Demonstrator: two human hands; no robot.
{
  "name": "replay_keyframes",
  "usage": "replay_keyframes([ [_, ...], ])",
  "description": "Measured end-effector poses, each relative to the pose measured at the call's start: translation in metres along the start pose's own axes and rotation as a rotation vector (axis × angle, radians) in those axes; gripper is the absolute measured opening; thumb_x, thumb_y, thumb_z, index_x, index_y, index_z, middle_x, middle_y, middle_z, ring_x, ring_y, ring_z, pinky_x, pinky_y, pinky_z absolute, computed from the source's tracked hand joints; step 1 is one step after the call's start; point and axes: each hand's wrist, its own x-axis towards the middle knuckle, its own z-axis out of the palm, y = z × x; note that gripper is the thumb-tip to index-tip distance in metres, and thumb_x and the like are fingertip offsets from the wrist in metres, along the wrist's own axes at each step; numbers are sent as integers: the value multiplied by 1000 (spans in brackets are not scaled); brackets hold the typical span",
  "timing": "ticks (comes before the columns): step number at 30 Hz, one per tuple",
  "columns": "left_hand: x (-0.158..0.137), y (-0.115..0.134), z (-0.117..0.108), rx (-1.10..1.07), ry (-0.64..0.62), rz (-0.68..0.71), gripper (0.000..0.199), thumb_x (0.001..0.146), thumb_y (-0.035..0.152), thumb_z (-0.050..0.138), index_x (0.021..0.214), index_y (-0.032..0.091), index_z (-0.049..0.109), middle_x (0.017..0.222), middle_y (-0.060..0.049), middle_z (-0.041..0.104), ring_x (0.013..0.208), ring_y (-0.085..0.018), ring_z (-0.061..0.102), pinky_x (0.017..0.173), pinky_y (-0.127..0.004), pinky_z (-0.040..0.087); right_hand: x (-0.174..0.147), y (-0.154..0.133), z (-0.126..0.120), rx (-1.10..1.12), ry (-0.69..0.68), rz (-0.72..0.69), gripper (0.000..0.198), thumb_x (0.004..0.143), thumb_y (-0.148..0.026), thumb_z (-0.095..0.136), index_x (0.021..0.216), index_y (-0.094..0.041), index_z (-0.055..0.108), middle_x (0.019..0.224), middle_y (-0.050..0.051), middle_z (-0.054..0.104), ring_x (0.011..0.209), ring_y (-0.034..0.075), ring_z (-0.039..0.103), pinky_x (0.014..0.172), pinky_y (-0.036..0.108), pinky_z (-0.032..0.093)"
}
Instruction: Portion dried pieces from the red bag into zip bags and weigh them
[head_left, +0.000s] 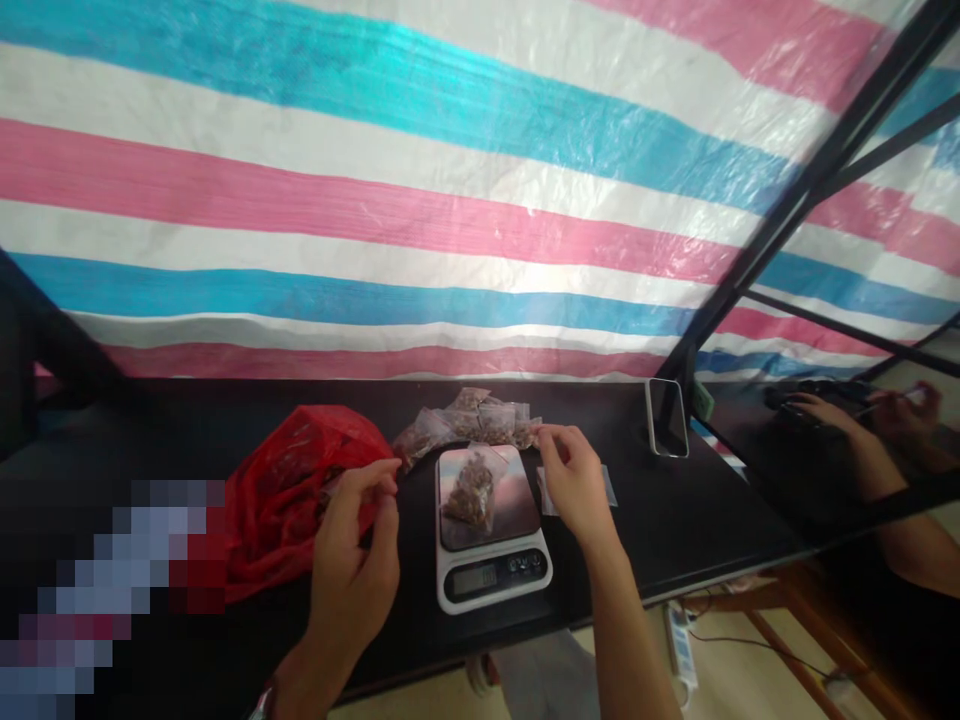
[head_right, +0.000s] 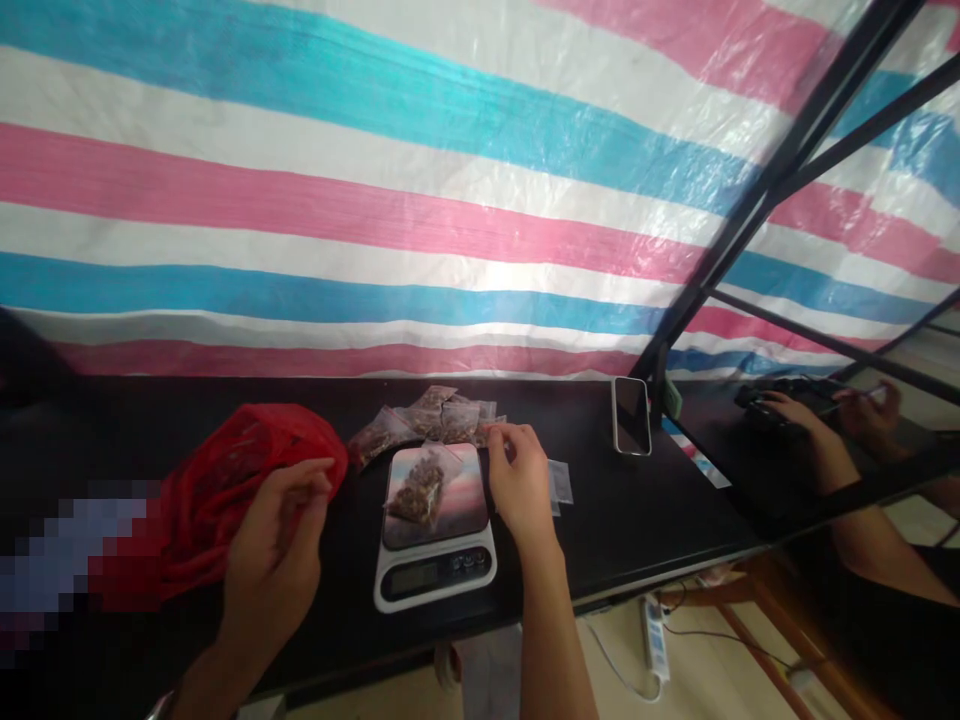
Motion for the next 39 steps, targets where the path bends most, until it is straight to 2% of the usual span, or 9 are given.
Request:
replay_keyframes([
  [2, 0, -2, -2, -14, 3, -52, 16, 103, 23, 55, 112, 26, 69, 97, 1, 69, 87, -16, 68, 82, -28, 56, 3, 8, -3, 9, 67, 103, 43, 98, -49, 51, 100, -18, 81, 99, 12, 77, 91, 26, 69, 86, 37, 54],
  [5, -1, -3, -6, 17, -54, -55, 16, 102, 24, 56, 107, 26, 71, 90, 2, 70, 79, -15, 68, 74, -25, 55, 4, 16, -13, 8, -23, 258, 44, 95, -51, 52, 102, -16, 79, 92, 10, 76, 83, 25, 68, 79, 37, 52],
  [9, 1, -2, -9, 88, -121, 28, 16, 101, 23, 56, 104, 26, 72, 91, 3, 74, 82, -14, 72, 74, -23, 55, -7, 13, -42, 61, -482, 284, 33, 84, -41, 71, 106, -18, 79, 82, 2, 72, 71, 19, 64, 70, 31, 51],
  [11, 2, -2, -11, 115, -130, 63, 15, 101, 23, 57, 103, 26, 71, 91, 3, 75, 81, -14, 72, 72, -22, 55, -13, 7, -55, 45, -704, 322, 48, 79, -32, 77, 125, -20, 74, 90, 0, 70, 70, 15, 63, 68, 29, 51],
  [13, 4, -3, -13, 133, -134, 84, 15, 101, 22, 57, 103, 26, 71, 91, 3, 76, 81, -15, 73, 72, -23, 55, -18, 0, -62, -6, -794, 365, 70, 74, -22, 80, 143, -22, 63, 96, -1, 69, 69, 14, 62, 66, 27, 50],
  [21, 6, -6, -23, 172, -111, 97, 15, 99, 21, 58, 102, 26, 72, 92, 2, 77, 85, -15, 75, 79, -24, 58, -19, -17, -50, -137, -838, 382, 112, 66, -9, 81, 166, -24, 34, 93, -3, 69, 71, 17, 63, 72, 29, 48],
  [29, 9, -4, -27, 165, -90, 74, 15, 99, 23, 57, 102, 24, 72, 91, 0, 75, 81, -15, 74, 77, -25, 59, -23, -18, -52, -128, -836, 387, 113, 63, -8, 80, 165, -24, 34, 109, 4, 74, 83, 20, 71, 78, 29, 52],
  [34, 9, -3, -28, 152, -87, 67, 15, 98, 24, 57, 102, 24, 72, 89, 0, 75, 80, -16, 75, 75, -25, 60, -24, -6, -52, -38, -813, 372, 107, 62, -9, 84, 159, -24, 41, 95, -2, 73, 74, 18, 69, 71, 26, 52],
  [39, 9, -4, -26, 142, -70, 47, 16, 96, 27, 58, 101, 23, 72, 87, -1, 74, 78, -17, 75, 74, -27, 61, -24, -3, -53, -34, -863, 370, 110, 67, -10, 84, 163, -20, 32, 79, -10, 61, 60, 13, 57, 60, 24, 46],
])
